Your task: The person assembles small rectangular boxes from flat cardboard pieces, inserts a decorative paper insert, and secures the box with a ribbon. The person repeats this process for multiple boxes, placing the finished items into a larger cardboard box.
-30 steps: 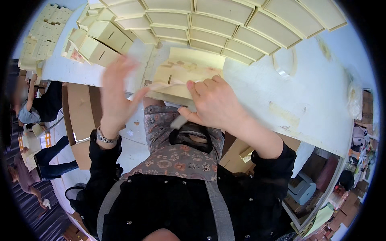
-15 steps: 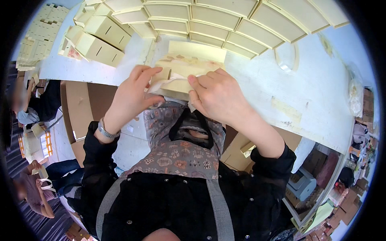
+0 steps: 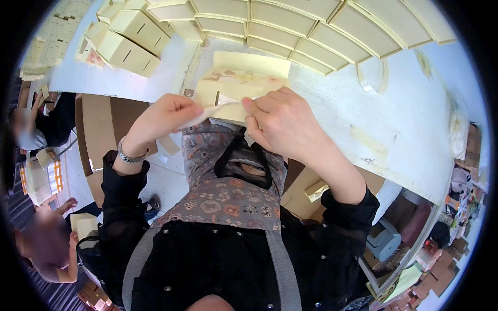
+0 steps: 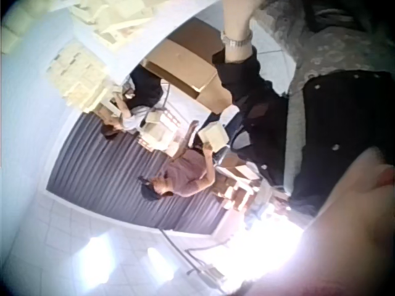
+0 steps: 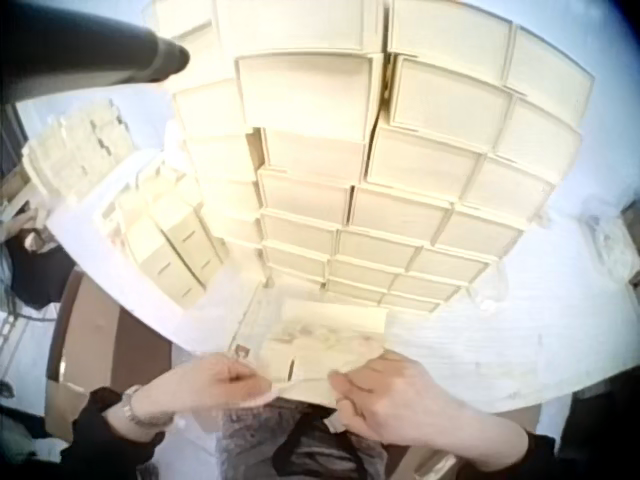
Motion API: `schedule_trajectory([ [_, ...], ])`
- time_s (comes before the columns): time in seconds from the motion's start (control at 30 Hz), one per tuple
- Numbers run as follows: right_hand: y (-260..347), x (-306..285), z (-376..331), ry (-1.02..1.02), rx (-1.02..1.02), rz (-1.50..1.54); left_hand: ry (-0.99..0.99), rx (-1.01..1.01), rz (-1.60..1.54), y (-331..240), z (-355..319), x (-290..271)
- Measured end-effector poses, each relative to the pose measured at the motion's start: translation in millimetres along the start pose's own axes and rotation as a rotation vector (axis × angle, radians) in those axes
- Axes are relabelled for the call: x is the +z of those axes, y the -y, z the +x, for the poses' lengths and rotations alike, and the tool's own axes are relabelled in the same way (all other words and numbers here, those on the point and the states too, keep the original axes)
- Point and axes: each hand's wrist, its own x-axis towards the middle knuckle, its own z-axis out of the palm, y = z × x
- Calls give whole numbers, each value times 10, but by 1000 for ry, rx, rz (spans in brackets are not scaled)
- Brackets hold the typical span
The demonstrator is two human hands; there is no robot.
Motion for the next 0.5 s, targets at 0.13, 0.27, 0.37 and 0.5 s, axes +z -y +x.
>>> schedule_trajectory([
  [0.13, 36, -43, 4, 0, 10, 45, 75, 3, -446, -30, -189, 267],
  [0.27, 200, -5, 82, -22, 75, -74, 33, 239, -380, -170, -301, 569],
  [0.37, 195, 97, 31, -85, 124, -81, -61, 414, 65, -224, -367, 528],
  [0.5, 138, 108, -15, -127, 176, 32, -547, 683, 430, -67, -44, 494],
])
